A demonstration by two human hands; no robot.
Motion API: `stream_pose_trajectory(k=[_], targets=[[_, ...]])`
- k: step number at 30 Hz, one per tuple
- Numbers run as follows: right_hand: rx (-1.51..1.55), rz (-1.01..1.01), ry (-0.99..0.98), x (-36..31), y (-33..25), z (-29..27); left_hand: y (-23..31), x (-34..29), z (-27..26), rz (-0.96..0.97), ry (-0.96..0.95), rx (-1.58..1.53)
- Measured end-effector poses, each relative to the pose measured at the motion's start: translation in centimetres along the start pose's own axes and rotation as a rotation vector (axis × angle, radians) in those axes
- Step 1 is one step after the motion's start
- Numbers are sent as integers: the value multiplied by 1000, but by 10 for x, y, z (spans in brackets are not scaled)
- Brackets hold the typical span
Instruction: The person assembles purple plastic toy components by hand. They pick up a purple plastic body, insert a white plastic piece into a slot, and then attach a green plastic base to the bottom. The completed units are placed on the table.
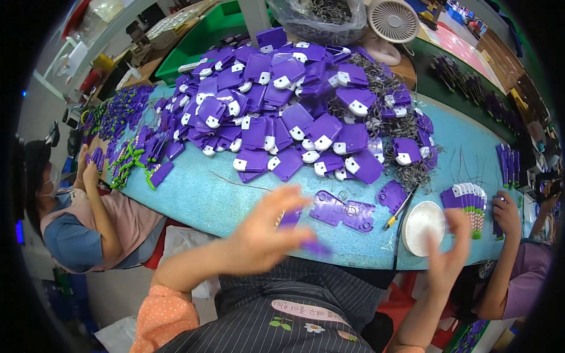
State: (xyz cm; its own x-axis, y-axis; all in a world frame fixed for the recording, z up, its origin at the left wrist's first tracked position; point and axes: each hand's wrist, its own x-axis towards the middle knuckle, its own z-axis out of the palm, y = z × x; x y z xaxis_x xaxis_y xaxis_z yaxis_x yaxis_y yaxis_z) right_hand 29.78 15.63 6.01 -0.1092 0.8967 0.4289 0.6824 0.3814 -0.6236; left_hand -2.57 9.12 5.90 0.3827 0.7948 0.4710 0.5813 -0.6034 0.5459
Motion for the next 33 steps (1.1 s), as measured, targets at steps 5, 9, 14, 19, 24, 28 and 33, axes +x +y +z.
stream_pose_trajectory(k=[5, 9, 14, 19, 24, 28, 33], targets=[[800, -154, -1116, -18, -87, 46, 33, -34, 28, 127, -23, -391], [622, -8, -722, -48, -87, 59, 47, -62, 29, -388, 50, -584], [290, -219, -427, -76, -96, 98, 50, -72, 40, -592, -4, -881], [311, -246, -305, -91, -94, 112, 43, -79, 45, -574, 114, -841], [55, -138, -268, -66, -80, 114, 3, -96, 15, -888, 329, -1007], [12, -241, -335, -45, -100, 120, -38, -97, -69, -787, 553, 53], [8, -412, -506, -55, -138, 149, -108, -127, -116, -848, 424, 785]])
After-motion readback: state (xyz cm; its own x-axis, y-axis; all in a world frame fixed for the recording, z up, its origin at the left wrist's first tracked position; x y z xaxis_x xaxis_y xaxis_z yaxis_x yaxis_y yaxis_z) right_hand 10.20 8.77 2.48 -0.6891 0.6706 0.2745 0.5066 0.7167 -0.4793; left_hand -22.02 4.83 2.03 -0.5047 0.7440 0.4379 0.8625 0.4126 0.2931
